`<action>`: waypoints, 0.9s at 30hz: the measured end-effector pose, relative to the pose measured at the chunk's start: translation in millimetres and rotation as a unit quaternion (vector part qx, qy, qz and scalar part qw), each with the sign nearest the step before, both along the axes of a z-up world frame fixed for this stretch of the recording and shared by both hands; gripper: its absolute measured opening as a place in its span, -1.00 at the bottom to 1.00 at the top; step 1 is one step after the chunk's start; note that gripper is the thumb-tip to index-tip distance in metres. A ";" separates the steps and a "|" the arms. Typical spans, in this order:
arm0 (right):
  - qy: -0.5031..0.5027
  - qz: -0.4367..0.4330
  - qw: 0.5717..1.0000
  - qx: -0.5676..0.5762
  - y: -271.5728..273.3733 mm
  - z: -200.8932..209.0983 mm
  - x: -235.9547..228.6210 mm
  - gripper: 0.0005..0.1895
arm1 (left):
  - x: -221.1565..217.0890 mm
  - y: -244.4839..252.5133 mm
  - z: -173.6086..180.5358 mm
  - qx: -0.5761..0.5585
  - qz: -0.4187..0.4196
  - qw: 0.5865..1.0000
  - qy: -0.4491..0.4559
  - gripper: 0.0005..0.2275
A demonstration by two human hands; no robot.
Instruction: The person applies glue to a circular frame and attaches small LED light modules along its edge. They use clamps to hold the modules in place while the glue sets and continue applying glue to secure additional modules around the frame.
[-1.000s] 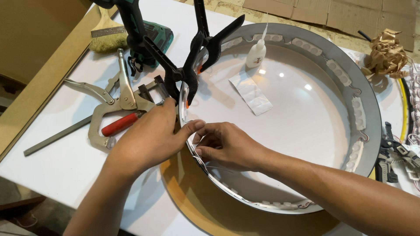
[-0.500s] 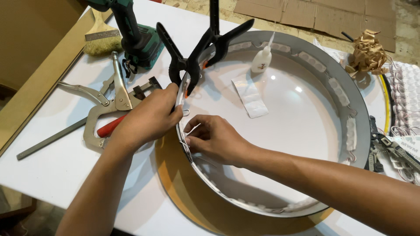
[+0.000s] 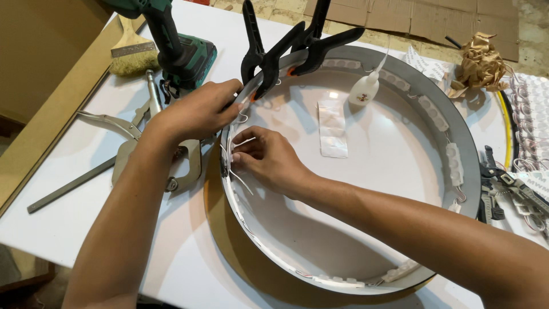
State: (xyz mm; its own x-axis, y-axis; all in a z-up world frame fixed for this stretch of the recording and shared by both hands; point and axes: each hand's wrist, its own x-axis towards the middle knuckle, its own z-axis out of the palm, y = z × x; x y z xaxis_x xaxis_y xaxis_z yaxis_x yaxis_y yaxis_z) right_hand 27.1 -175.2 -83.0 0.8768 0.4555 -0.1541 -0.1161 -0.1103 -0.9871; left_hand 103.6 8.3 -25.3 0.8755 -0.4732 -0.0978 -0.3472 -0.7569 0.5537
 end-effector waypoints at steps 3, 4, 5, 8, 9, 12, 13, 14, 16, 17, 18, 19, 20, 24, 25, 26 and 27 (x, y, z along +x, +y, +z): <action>0.002 -0.030 1.000 0.002 1.8 7.2 5.4 -0.71 | 8.1 -4.0 2.7 -0.024 -0.003 1.000 0.007 -0.80; 0.003 -0.030 1.000 0.003 3.8 3.6 9.1 -0.71 | 6.0 -4.3 2.7 -0.023 -0.003 1.000 0.008 -0.80; 0.004 -0.036 0.999 0.007 5.7 0.1 12.7 -0.72 | 4.0 -4.7 2.7 -0.022 0.005 1.000 0.010 -0.79; 0.014 -0.054 0.998 0.009 9.1 -3.1 18.0 -0.73 | -6.0 -4.5 -0.2 -0.036 0.023 0.999 0.013 -0.72; 0.023 -0.063 0.998 0.007 10.1 -3.3 18.3 -0.74 | -10.8 -3.8 -2.0 -0.050 0.034 0.998 0.012 -0.66; 0.038 -0.065 0.997 0.011 10.7 -2.5 20.9 -0.78 | -41.3 -12.3 12.0 -0.046 0.085 0.995 0.017 -0.60; 0.039 -0.065 0.997 0.012 10.4 0.6 20.2 -0.78 | -49.4 -16.2 15.8 -0.045 0.085 0.995 0.017 -0.60; 0.040 -0.072 0.997 -0.010 10.6 3.9 19.6 -0.80 | -57.3 -19.6 20.0 -0.043 0.116 0.992 0.035 -0.53; 0.040 -0.077 0.996 -0.031 11.8 0.6 21.3 -0.82 | -72.1 -25.2 27.4 -0.039 0.147 0.987 0.053 -0.46; 0.042 -0.081 0.996 -0.020 12.8 -6.1 23.6 -0.78 | -79.0 -27.5 30.8 -0.022 0.170 0.982 0.079 -0.35; 0.044 -0.086 0.995 -0.009 13.6 -12.6 26.5 -0.75 | -84.8 -30.1 34.2 -0.006 0.191 0.976 0.104 -0.23; 0.044 -0.086 0.995 -0.007 12.9 -12.5 25.9 -0.75 | -87.6 -32.3 37.9 -0.004 0.191 0.976 0.103 -0.23; 0.034 -0.081 0.996 0.000 11.7 -12.5 25.1 -0.75 | -90.4 -34.8 41.2 -0.008 0.194 0.975 0.112 -0.23; 0.037 -0.077 0.996 0.019 12.1 -3.8 19.0 -0.75 | -105.0 -44.0 49.9 0.021 0.202 0.972 0.122 -0.15; 0.037 -0.078 0.996 0.019 11.7 -3.2 19.3 -0.75 | -103.1 -42.5 43.4 0.021 0.201 0.972 0.122 -0.15; 0.026 -0.079 0.996 0.010 11.9 -2.7 19.2 -0.77 | -101.9 -40.7 36.8 0.025 0.205 0.973 0.105 -0.20; 0.015 -0.080 0.997 0.000 12.1 -2.1 19.0 -0.79 | -100.9 -38.7 30.3 0.028 0.209 0.974 0.087 -0.24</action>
State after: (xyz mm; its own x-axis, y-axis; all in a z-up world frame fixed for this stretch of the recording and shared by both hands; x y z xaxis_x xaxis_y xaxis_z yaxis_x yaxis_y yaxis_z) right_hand 46.1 -163.1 -85.1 0.9334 0.3096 -0.1816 -0.1622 -0.0875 -0.9829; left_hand 2.8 -30.3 5.0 0.9582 -0.0683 -0.2777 0.0937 -0.8426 0.5303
